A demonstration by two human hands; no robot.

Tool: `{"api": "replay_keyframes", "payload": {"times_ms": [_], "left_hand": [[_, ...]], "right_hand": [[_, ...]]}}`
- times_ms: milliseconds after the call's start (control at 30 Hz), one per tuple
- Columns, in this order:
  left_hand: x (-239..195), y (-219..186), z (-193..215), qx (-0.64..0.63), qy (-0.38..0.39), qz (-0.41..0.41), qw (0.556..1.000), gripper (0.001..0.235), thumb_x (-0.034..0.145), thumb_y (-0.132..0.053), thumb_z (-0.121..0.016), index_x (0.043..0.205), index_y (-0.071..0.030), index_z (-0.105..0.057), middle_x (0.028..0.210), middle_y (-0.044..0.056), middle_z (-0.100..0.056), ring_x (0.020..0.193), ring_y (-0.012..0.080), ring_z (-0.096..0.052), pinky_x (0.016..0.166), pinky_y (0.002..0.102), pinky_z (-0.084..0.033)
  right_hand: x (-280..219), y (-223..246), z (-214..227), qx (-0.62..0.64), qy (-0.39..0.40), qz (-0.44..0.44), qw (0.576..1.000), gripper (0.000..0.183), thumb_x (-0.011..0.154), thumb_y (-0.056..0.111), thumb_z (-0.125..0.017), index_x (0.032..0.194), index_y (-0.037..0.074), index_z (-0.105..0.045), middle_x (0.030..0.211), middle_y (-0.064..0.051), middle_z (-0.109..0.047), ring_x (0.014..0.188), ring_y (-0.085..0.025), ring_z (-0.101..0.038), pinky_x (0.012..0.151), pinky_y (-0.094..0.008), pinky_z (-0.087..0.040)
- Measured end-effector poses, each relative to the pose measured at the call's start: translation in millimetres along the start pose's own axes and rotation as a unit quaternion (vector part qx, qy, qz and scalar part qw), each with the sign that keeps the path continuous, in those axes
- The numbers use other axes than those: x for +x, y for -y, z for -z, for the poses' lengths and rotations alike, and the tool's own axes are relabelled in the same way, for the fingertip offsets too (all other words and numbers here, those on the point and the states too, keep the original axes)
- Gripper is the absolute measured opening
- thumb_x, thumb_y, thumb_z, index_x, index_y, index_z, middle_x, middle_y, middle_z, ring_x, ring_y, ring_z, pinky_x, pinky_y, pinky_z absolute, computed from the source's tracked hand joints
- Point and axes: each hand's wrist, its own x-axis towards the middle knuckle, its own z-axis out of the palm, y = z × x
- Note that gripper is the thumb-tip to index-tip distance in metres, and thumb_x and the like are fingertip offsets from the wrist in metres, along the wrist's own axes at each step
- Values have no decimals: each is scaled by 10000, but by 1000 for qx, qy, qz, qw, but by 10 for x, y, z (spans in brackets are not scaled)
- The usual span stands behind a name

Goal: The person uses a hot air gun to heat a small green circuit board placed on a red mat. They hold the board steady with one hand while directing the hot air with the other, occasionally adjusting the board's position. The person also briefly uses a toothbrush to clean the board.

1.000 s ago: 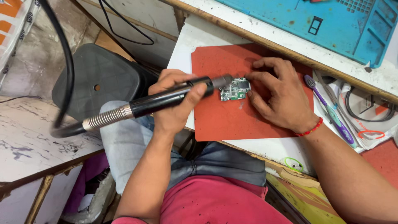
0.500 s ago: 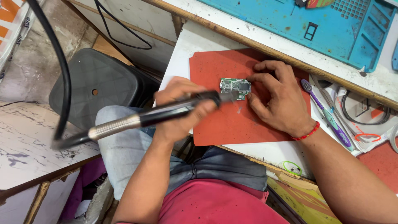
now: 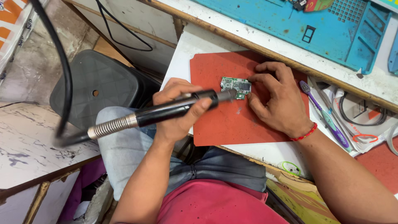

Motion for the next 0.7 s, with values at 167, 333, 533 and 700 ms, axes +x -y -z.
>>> {"api": "replay_keyframes", "payload": {"times_ms": [167,333,533,700], "left_hand": [[0,-17,30,9,4,4,1000,331,890,-322,-840,987,-21,-744,951,71,-702,898,161,-651,786,271,-535],[23,-17,25,36,-21,-8,999,305,931,-284,-856,1031,-18,-745,927,55,-729,899,151,-663,878,288,-544],[17,-10,25,-17,-51,25,998,308,908,-266,-841,1031,-3,-737,988,80,-680,924,156,-650,847,284,-539],[-10,-7,31,7,27,0,1000,297,893,-285,-822,979,-11,-750,938,63,-710,857,138,-648,789,276,-529]], "right_hand": [[-11,-15,-1,3,13,21,1000,333,822,110,-757,1140,31,-700,1313,-158,-588,1209,-354,-563,1040,-445,-478],[11,-16,5,2,14,37,999,332,842,117,-754,1154,24,-690,1315,-164,-588,1217,-364,-564,1048,-452,-469],[48,21,42,11,18,40,999,312,832,129,-747,1129,50,-691,1312,-152,-588,1215,-352,-568,1038,-458,-471],[19,8,32,4,29,42,999,332,818,142,-753,1138,65,-707,1305,-143,-583,1191,-348,-555,1023,-463,-450]]}}
